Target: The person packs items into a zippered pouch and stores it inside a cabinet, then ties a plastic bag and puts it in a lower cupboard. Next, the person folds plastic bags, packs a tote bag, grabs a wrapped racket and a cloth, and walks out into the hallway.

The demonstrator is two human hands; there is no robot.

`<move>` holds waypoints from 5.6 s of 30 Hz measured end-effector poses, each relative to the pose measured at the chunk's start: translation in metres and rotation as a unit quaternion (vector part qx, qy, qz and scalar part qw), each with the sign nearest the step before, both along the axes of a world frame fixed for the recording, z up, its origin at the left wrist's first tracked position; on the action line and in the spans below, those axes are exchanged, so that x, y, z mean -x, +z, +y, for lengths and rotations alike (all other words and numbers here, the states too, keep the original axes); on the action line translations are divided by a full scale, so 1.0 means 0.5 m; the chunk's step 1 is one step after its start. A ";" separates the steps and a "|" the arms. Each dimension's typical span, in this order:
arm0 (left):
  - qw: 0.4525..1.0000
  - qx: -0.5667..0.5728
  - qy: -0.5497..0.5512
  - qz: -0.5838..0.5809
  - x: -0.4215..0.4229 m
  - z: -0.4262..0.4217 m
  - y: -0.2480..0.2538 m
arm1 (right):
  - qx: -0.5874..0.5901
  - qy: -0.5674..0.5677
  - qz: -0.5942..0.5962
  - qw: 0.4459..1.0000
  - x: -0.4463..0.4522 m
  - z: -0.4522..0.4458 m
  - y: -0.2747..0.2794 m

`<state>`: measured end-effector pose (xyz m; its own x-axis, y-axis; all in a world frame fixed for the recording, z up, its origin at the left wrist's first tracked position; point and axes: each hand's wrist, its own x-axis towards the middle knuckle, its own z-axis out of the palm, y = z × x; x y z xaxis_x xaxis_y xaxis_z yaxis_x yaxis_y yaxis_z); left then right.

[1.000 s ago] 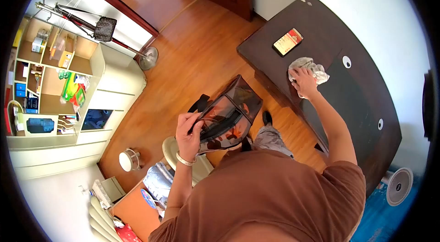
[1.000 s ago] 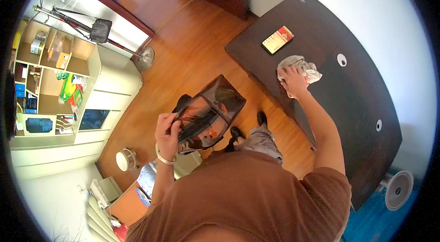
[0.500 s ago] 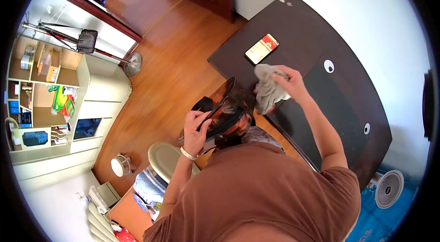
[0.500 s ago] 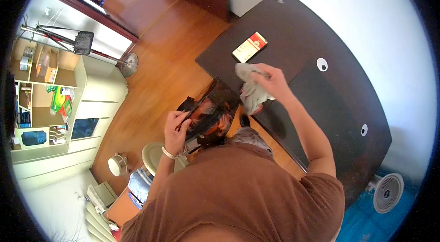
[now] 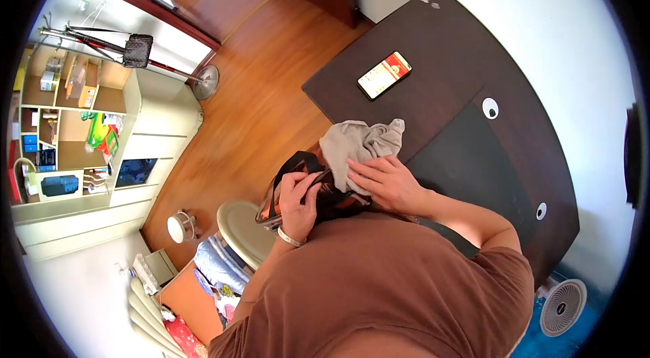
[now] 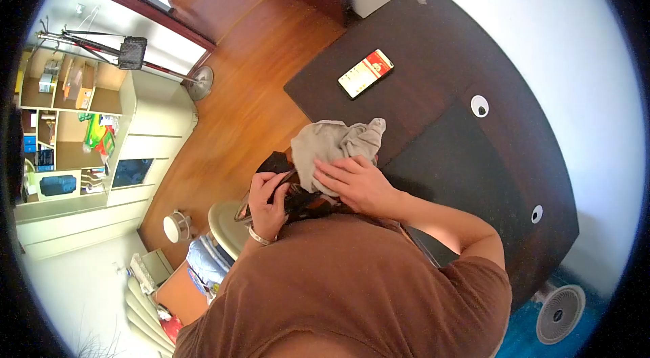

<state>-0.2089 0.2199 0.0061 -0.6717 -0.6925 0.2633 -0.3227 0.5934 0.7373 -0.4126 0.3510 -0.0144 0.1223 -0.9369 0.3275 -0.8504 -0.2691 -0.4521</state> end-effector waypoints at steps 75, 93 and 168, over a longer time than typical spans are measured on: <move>0.951 -0.270 0.149 -0.015 -0.089 -0.080 0.058 | -0.149 -0.135 -0.546 0.814 0.039 -0.099 -0.055; 0.919 -0.301 0.185 0.175 -0.168 -0.139 0.043 | -0.318 -0.076 -0.876 0.355 0.016 -0.245 -0.192; 0.808 -0.441 0.386 -0.055 -0.600 0.159 -0.185 | -0.470 0.211 -0.477 0.712 -0.434 -0.215 0.143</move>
<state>0.0913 0.2994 -0.0863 0.0646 -0.8016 -0.5943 -0.4382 -0.5579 0.7048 -0.1955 0.2435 0.0574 0.6005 -0.7424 -0.2971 0.0321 0.3936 -0.9187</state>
